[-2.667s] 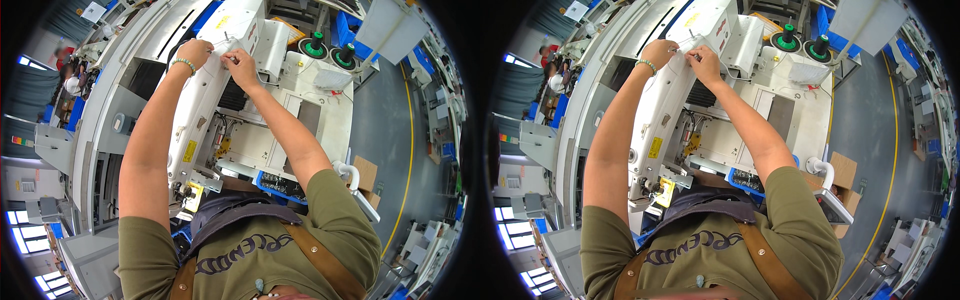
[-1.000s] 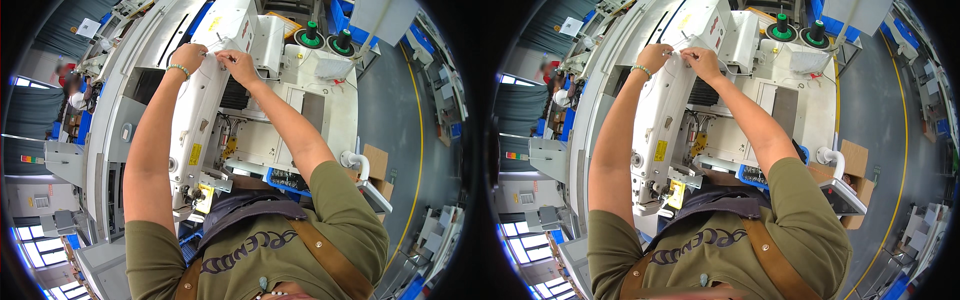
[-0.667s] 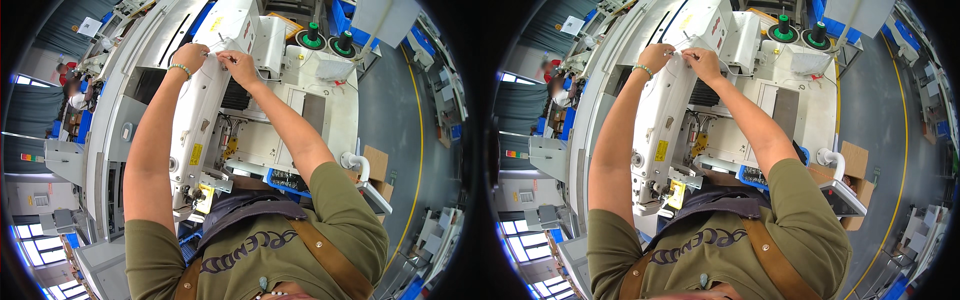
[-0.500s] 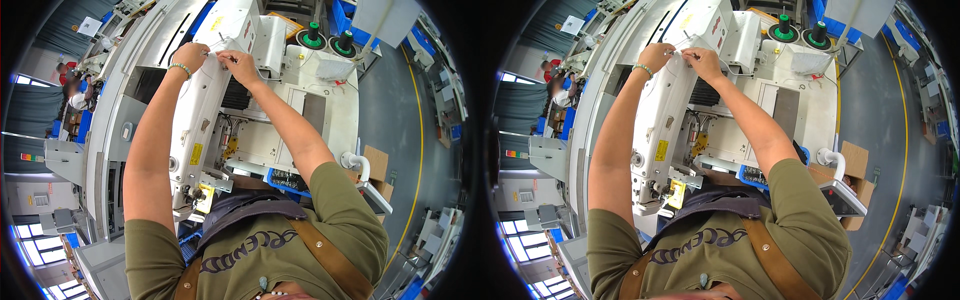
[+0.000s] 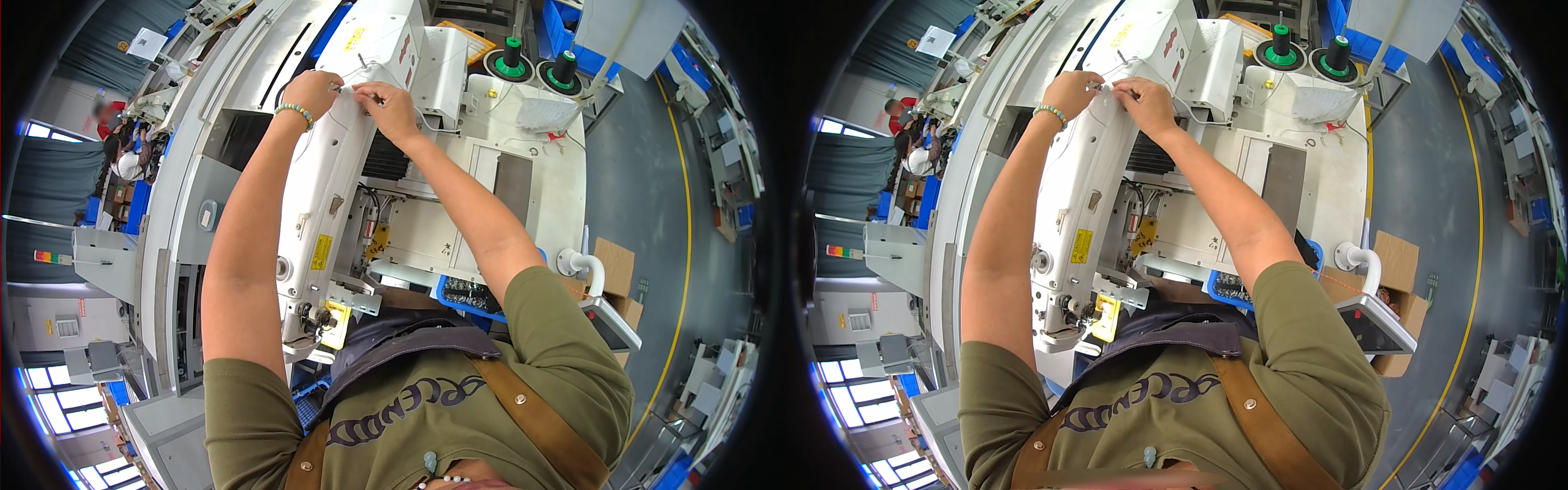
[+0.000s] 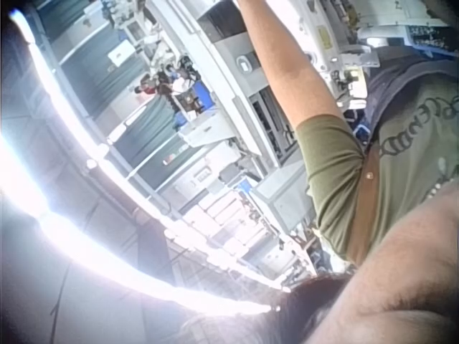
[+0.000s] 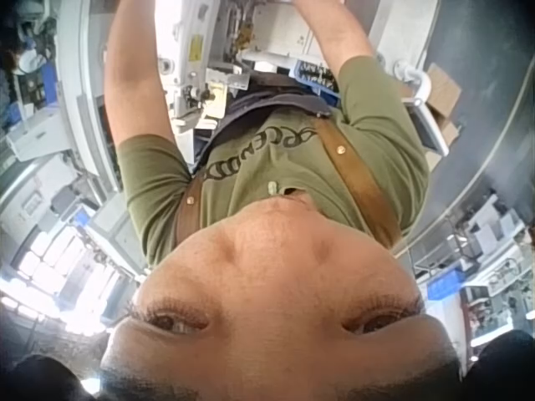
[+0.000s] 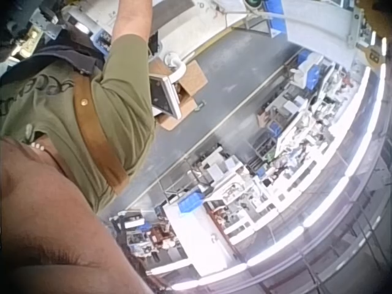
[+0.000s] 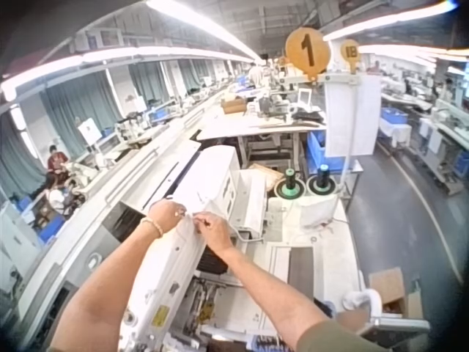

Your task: The recorder is threading and using an industrial sewing machine to sew leather components.

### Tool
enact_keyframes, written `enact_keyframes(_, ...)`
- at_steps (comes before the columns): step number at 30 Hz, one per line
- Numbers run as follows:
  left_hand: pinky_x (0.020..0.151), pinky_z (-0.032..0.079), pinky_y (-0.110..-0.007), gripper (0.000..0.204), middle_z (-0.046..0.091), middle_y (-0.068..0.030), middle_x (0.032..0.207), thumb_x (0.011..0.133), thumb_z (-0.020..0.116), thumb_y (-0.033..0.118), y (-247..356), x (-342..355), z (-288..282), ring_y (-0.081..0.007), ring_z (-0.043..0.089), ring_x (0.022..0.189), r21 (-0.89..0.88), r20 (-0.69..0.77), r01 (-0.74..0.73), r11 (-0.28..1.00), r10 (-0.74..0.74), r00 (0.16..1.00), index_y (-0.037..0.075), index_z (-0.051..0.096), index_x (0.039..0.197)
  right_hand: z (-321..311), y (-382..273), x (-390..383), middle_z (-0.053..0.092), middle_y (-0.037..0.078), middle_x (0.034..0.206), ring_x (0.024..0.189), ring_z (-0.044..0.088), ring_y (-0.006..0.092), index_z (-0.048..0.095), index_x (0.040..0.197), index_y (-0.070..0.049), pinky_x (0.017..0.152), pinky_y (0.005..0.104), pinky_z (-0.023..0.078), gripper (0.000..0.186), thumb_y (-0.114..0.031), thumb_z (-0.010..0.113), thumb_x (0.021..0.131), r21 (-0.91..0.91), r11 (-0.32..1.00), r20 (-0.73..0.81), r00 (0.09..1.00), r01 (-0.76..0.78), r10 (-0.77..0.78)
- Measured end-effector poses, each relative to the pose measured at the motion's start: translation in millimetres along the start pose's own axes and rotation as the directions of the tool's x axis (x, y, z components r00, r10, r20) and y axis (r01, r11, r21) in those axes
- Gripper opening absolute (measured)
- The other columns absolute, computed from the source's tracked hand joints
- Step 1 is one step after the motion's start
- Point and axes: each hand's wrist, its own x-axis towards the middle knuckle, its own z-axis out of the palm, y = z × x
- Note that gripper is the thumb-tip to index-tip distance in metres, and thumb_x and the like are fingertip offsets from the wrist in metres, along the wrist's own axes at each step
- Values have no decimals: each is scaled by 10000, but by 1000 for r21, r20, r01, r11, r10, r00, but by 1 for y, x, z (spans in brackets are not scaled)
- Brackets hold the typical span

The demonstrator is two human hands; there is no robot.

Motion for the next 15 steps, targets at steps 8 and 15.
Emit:
enact_keyframes(8, 836, 561, -416, 259, 748, -185, 923, 897, 652, 192, -6, 4, 0, -331, 714, 875, -44, -16, -15, 999, 15, 1000, 153, 772, 1123, 17, -9, -4, 743, 36, 1030, 779, 708, 211, 776, 898, -57, 709, 308, 554, 98, -131, 734, 850, -173, 983, -81, 994, 60, -75)
enact_keyframes(15, 876, 560, -422, 268, 752, -163, 980, 908, 630, 235, -10, 15, -16, -345, 714, 917, -31, -1, -8, 999, 8, 1000, 147, 767, 1121, 27, -14, -5, 721, 45, 974, 762, 695, 244, 743, 849, -55, 684, 333, 546, 77, -129, 733, 833, -246, 969, -158, 985, 30, -71)
